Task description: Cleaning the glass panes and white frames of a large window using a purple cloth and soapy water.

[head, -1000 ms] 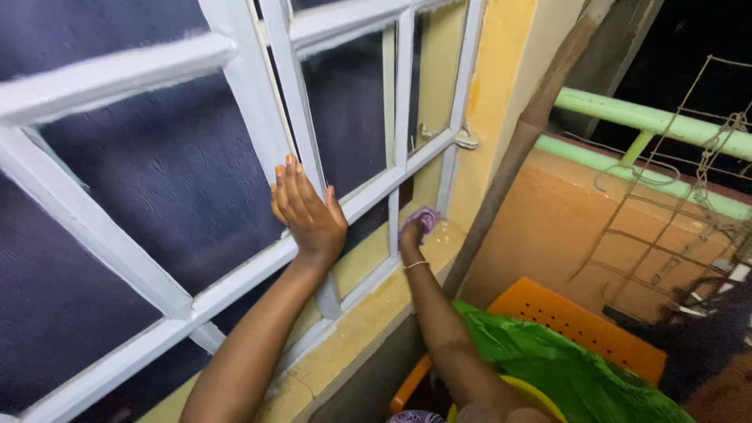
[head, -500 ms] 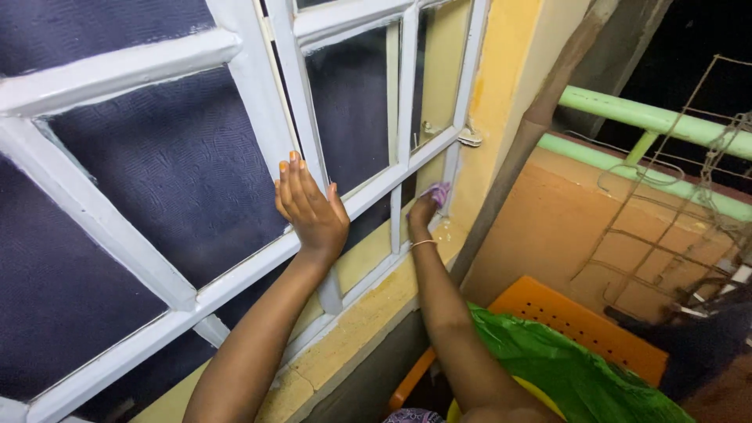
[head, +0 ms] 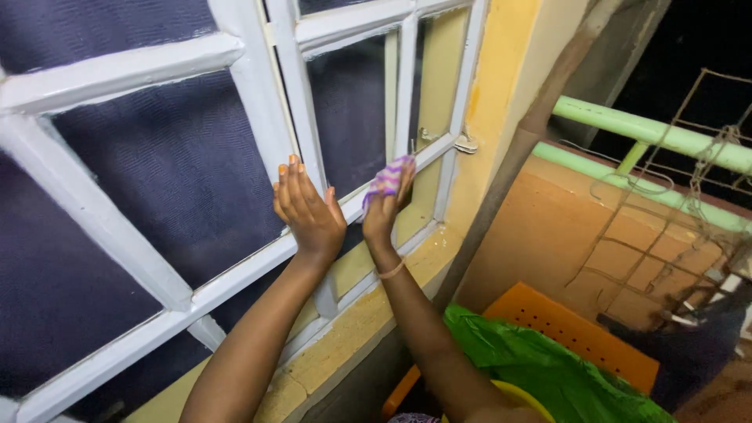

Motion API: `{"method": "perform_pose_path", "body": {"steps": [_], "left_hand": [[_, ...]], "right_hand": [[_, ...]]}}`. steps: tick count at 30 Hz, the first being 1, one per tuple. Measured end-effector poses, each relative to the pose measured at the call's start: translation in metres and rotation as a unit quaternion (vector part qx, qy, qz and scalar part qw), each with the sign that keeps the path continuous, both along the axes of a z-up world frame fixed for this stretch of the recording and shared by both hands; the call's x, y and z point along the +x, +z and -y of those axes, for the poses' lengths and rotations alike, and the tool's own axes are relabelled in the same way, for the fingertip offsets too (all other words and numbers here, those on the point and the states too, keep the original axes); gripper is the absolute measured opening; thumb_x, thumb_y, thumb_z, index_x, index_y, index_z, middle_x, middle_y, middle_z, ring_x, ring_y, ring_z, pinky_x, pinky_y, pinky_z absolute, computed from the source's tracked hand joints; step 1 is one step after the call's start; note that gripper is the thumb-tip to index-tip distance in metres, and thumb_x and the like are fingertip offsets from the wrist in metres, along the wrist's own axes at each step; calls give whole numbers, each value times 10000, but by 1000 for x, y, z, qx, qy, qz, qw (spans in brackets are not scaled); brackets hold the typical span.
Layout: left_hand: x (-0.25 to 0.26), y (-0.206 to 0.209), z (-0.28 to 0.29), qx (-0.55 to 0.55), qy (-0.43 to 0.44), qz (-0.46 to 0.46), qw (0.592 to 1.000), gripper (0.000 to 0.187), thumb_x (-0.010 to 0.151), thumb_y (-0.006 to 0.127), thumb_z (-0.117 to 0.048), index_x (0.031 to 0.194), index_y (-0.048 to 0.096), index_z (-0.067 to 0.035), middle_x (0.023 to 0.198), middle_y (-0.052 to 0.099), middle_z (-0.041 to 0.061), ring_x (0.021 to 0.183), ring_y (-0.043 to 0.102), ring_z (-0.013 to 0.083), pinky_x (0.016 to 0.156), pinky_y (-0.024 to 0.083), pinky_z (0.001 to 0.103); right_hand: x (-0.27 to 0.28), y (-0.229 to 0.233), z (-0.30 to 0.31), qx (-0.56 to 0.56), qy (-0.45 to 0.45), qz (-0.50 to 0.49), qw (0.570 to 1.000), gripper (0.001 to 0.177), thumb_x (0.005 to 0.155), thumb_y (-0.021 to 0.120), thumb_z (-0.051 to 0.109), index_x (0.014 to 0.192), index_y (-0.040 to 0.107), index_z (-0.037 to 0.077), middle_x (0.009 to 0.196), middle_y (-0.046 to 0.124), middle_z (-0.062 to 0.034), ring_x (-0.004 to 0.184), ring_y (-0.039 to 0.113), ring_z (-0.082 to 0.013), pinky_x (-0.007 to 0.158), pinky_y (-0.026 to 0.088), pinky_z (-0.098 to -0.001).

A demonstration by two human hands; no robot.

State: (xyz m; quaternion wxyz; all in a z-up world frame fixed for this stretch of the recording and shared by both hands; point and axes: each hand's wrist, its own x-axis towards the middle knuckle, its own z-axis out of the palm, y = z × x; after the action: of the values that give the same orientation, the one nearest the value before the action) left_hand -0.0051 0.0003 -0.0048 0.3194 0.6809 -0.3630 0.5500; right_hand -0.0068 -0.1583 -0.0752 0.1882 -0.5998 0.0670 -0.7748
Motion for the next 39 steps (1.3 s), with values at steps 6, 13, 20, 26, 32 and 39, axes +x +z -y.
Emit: {"method": "perform_pose_path", "body": {"steps": [6, 13, 20, 26, 32, 39], "left_hand": [[4, -2, -1, -7, -20, 3, 1000, 692, 1001, 684, -116, 1532, 305, 116, 1610, 371, 274, 1538, 293, 403, 1254, 235, 547], [4, -5, -1, 10, -25, -8, 1000, 701, 1018, 687, -107, 1552, 289, 112, 1626, 331, 282, 1554, 249, 393, 1273, 227, 562], [0, 0, -2, 19, -21, -6, 1000, 723, 995, 697, -89, 1541, 284, 142, 1619, 316, 306, 1556, 219, 415, 1269, 213, 572], [-2, 0, -3, 10, -8, -2, 1000, 713, 1016, 694, -108, 1553, 292, 133, 1633, 334, 287, 1560, 254, 410, 1284, 227, 554], [-1, -1, -3, 1, -10, 0, 1000, 718, 1018, 689, -105, 1561, 279, 122, 1632, 320, 281, 1560, 245, 414, 1285, 210, 552], [-4, 2, -5, -1, -26, 0, 1000, 703, 1017, 671, -96, 1563, 281, 113, 1645, 326, 269, 1560, 250, 387, 1282, 205, 541]], "right_hand": [[56, -29, 151, 162, 635, 314, 687, 401, 1181, 489, 178, 1571, 445, 97, 1112, 528, -8, 828, 454, -67, 750, 389, -229], [41, -20, 234, 164, 333, 118, 921, 360, 1043, 428, 22, 1337, 457, 228, 1193, 522, 84, 989, 532, -40, 988, 439, -196], [56, -38, 192, 107, 205, 113, 966, 219, 1095, 399, 3, 1261, 542, -5, 1074, 527, -8, 920, 523, -76, 945, 489, -221], [-5, 35, 1, 134, 90, 43, 986, 349, 955, 439, -74, 1302, 452, -109, 1411, 459, -162, 1273, 479, -260, 1109, 368, -346], [-12, 11, -65, 63, 138, -46, 987, 325, 953, 563, -25, 1275, 528, 3, 1665, 377, -238, 1649, 214, -400, 1372, 139, -484], [-45, 48, -70, 30, 139, -211, 967, 750, 1044, 589, 96, 1670, 184, 14, 1763, 208, -207, 1659, 195, -356, 1357, 83, -482]]}}
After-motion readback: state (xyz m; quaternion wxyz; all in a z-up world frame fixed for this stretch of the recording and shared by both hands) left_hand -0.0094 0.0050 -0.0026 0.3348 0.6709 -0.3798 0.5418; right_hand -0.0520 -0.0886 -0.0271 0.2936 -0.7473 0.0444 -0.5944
